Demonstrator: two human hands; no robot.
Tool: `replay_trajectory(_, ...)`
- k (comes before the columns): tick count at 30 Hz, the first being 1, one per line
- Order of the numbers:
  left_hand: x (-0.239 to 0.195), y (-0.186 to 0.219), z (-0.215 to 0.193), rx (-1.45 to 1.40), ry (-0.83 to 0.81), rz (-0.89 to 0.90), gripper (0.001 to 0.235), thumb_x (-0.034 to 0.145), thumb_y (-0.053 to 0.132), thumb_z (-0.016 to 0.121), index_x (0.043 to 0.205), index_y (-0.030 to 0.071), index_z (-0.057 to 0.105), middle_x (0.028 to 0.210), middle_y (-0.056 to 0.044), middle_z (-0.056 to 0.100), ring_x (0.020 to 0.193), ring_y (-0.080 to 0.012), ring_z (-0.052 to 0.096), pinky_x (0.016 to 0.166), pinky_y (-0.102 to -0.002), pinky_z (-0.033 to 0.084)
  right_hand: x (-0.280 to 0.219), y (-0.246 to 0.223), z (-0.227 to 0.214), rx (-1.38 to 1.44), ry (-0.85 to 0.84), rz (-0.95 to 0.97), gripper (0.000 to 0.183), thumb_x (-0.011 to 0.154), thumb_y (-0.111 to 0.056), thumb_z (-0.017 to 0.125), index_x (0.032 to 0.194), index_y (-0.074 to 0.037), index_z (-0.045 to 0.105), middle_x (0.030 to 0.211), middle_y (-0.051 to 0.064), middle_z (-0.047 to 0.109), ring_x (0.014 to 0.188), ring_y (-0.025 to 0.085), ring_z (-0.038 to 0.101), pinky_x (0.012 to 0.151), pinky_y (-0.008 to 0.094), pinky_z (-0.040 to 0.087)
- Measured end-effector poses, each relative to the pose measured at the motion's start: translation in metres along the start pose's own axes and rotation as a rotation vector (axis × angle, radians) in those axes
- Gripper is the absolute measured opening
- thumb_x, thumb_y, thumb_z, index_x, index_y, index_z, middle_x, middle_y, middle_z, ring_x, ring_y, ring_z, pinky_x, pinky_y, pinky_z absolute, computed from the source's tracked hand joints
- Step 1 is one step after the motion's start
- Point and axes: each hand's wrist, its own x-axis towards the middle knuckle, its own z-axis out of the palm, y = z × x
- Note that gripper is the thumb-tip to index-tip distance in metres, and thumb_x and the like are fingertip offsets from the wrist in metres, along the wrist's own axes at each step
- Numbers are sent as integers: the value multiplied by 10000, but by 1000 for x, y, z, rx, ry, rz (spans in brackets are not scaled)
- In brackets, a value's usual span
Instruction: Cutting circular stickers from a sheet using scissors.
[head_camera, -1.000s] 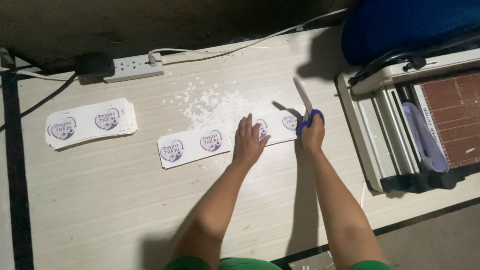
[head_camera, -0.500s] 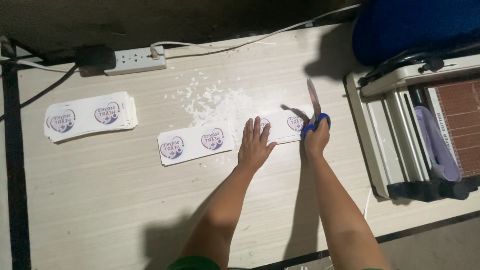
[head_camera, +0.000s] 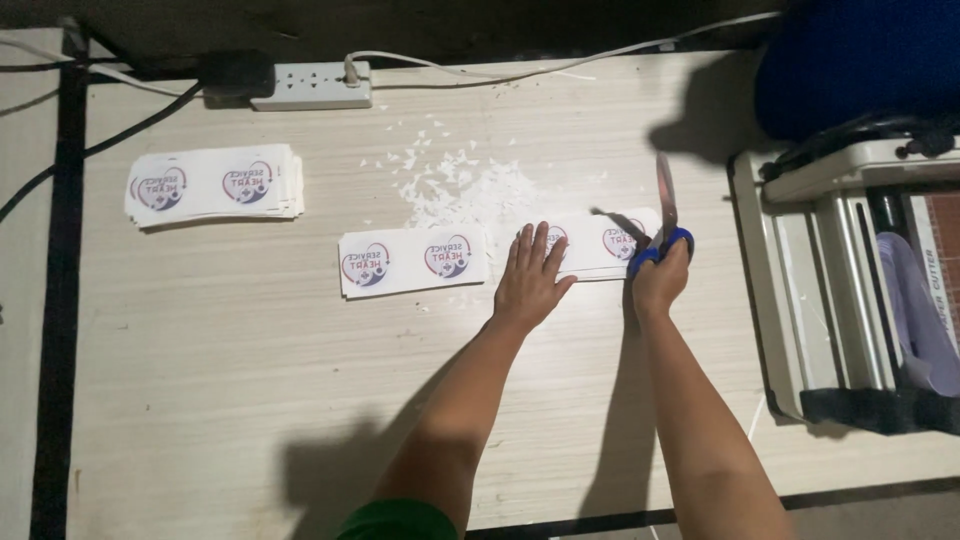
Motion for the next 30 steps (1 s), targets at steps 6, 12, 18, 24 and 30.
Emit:
replay_trajectory(6,-3,1,4,34,-11,-28,766,971,549,560,1522,41,398,1624,-203,308,1526,-394,252,1244,-555,228,0,5,2,5,13,-62,361,867,81,639,1206,25,528,1143,227,615,1074,438,600,937,467,476)
replay_trajectory(12,-6,1,14,72,1,-43,765,996,580,511,1527,37,419,1650,-165,299,1551,-359,232,1274,-536,193,0,-8,-5,21,-4,-29,302,899,60,632,1183,33,530,1119,216,615,1044,428,604,914,468,475)
replay_trajectory(18,-18,2,-5,115,-90,-72,769,1015,613,431,1551,63,382,1666,-139,243,1563,-352,183,1270,-544,168,1,0,-1,48,12,-74,295,910,57,626,1189,20,538,1122,216,621,1053,426,606,922,476,475)
replay_trajectory(24,-74,-61,-64,299,-21,-130,732,1047,540,460,1591,70,325,1681,-173,228,1553,-341,161,1251,-533,148,-2,-14,-9,120,9,-46,242,942,33,627,1168,4,545,1101,206,624,1043,416,613,912,479,471)
replay_trajectory(30,-105,-114,-73,278,97,-252,662,974,482,591,1492,89,468,1599,-146,376,1506,-343,295,1225,-552,224,-2,-9,-7,88,44,-102,237,954,49,618,1170,12,528,1090,214,608,1022,417,608,904,472,475)
